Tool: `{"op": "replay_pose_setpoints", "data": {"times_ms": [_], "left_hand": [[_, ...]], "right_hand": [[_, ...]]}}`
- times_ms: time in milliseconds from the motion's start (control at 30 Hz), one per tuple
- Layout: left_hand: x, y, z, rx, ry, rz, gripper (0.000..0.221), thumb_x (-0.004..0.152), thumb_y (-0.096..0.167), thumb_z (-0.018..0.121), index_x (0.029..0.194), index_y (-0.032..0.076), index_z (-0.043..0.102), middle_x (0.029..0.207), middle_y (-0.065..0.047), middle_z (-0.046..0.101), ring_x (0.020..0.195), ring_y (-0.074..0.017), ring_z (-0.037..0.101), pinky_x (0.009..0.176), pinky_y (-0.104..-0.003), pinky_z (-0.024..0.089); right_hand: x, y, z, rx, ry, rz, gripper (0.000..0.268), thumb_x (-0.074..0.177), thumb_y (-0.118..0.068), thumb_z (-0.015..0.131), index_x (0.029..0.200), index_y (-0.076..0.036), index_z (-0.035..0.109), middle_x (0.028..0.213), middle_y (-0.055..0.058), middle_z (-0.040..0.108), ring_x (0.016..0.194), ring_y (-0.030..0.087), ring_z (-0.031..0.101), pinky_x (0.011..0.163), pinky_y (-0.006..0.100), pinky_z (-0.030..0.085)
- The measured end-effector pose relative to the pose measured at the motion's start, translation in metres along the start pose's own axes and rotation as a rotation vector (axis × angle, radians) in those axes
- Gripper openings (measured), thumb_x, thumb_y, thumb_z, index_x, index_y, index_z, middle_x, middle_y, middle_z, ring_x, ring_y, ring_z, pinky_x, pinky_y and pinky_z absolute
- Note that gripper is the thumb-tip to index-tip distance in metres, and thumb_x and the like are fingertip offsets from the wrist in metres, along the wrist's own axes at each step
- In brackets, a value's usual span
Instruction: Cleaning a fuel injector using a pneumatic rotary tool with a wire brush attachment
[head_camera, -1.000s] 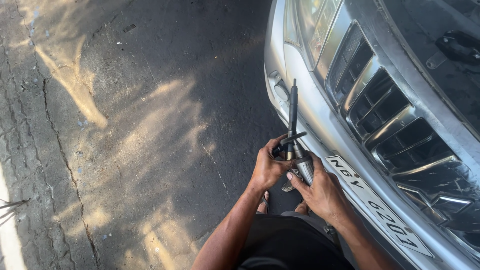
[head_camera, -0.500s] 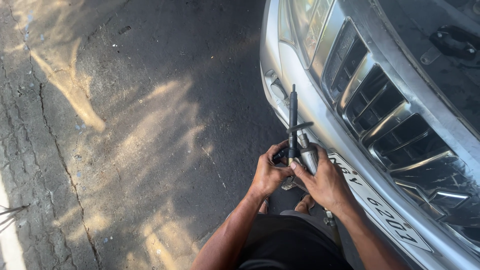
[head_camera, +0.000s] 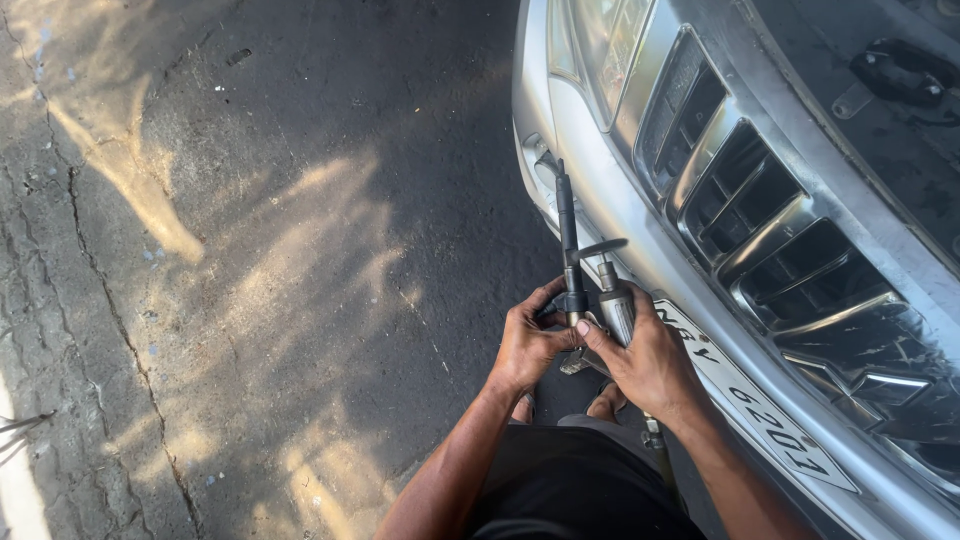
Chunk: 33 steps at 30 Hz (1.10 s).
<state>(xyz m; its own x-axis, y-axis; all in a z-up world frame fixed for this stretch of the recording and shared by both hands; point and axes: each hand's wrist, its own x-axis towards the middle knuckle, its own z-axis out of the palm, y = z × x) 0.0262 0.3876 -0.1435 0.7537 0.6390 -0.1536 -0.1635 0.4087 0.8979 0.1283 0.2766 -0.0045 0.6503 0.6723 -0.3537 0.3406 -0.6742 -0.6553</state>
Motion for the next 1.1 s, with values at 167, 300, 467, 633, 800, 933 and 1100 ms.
{"op": "replay_pose_setpoints", "data": {"times_ms": [167,300,467,633,800,933,1100], "left_hand": [[0.004,-0.008,-0.001,-0.016,-0.011,-0.010,0.081,0.068,-0.004,0.090,0.142,-0.005,0.057,0.129,-0.010,0.064,0.091,-0.0181,0.072,0.074,-0.032,0.069],[-0.001,-0.009,0.002,-0.028,-0.006,-0.014,0.078,0.072,-0.004,0.088,0.142,-0.005,0.056,0.131,-0.012,0.064,0.091,-0.0185,0.073,0.074,-0.033,0.068],[-0.001,0.039,0.015,-0.057,-0.011,-0.059,0.082,0.077,0.003,0.088,0.150,0.000,0.050,0.084,-0.011,0.073,0.082,-0.0186,0.074,0.070,-0.031,0.067],[0.004,0.036,0.009,-0.070,0.002,-0.083,0.081,0.079,0.005,0.086,0.151,-0.001,0.049,0.080,-0.011,0.074,0.080,-0.0158,0.075,0.072,-0.028,0.065],[0.014,0.017,0.001,-0.249,0.040,-0.076,0.079,0.079,-0.004,0.084,0.150,0.002,0.051,0.092,-0.020,0.075,0.089,-0.0278,0.077,0.077,-0.036,0.066],[0.016,0.015,-0.005,-0.342,0.060,-0.064,0.079,0.079,-0.009,0.081,0.151,0.001,0.050,0.093,-0.026,0.074,0.092,-0.0355,0.076,0.079,-0.040,0.065],[0.025,0.001,-0.014,-0.445,0.077,-0.025,0.078,0.080,-0.012,0.079,0.150,0.000,0.049,0.095,-0.029,0.072,0.093,-0.0398,0.075,0.080,-0.043,0.066]], "right_hand": [[-0.019,-0.019,-0.001,0.042,-0.024,0.042,0.077,0.094,-0.049,0.067,0.151,-0.003,0.041,0.109,0.035,0.072,0.092,0.051,0.075,0.084,0.064,0.061],[-0.003,0.002,0.004,-0.014,-0.015,0.037,0.085,0.089,-0.058,0.068,0.152,-0.008,0.040,0.112,0.032,0.072,0.102,0.054,0.071,0.086,0.067,0.057],[-0.018,-0.011,-0.002,0.058,-0.033,0.018,0.078,0.091,-0.046,0.072,0.150,-0.004,0.042,0.105,0.032,0.074,0.096,0.053,0.074,0.085,0.065,0.060],[-0.018,-0.008,0.002,0.026,-0.040,0.028,0.078,0.089,-0.050,0.070,0.150,-0.009,0.043,0.102,0.030,0.075,0.098,0.051,0.074,0.083,0.064,0.058],[-0.010,-0.005,0.005,0.004,-0.015,0.028,0.078,0.087,-0.049,0.073,0.148,-0.009,0.046,0.102,0.030,0.075,0.098,0.051,0.073,0.082,0.063,0.058],[-0.015,-0.005,0.005,-0.010,-0.018,0.053,0.079,0.086,-0.052,0.073,0.150,-0.013,0.046,0.098,0.029,0.076,0.096,0.049,0.074,0.079,0.061,0.059],[-0.007,0.005,0.012,0.013,-0.037,0.051,0.077,0.087,-0.049,0.072,0.150,-0.012,0.046,0.086,0.026,0.075,0.073,0.042,0.078,0.072,0.055,0.061]]}}
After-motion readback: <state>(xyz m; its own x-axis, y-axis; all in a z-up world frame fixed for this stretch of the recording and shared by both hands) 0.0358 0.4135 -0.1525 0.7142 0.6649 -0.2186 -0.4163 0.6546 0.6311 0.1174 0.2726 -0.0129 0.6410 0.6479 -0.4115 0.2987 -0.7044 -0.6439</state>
